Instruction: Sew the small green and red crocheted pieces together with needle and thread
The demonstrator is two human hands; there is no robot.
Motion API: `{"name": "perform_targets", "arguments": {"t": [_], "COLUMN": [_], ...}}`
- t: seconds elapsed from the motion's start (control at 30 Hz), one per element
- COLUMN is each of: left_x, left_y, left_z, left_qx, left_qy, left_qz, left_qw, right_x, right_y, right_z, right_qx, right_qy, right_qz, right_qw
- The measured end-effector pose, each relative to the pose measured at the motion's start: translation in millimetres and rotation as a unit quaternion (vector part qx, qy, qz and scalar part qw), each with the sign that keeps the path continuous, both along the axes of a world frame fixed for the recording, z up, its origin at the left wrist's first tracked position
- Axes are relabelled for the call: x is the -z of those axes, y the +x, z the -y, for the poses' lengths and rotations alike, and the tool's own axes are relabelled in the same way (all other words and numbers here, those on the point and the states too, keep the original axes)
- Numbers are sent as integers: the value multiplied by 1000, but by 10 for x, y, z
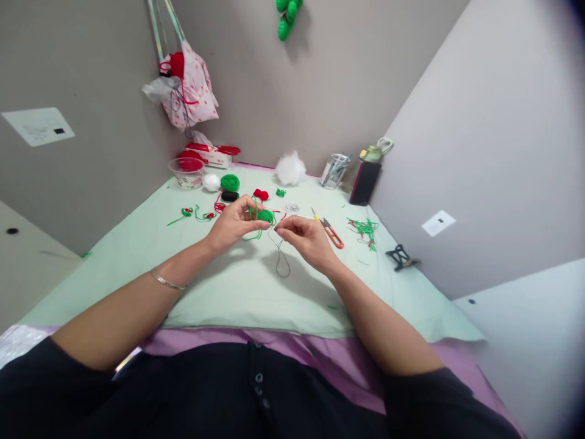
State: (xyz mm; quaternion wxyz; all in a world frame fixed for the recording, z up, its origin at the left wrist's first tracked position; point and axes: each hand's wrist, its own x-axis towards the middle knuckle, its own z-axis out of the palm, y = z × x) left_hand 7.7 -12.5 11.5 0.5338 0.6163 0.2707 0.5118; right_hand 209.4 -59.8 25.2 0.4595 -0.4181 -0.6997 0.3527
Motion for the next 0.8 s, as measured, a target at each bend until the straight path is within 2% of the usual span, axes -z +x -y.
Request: {"name": "perform_targets", "arguments": {"t": [0.17,0.53,0.8], "left_x": [-21,-9,11], "left_y": [12,13,17], "left_z": [14,14,6], "left_qx": [6,12,35], "left_qy": [-9,-30,-40], "left_qz": [7,10,8], "left_qw": [1000,999,999], "right_x": [13,-60,22], "right_y": [-5,5,23], "right_z": [-10,35,-34], "right_qx": [2,2,-10], "right_qy": [29,8,29], "right_qz": [0,16,-2], "right_qw": [1000,1000,1000]}}
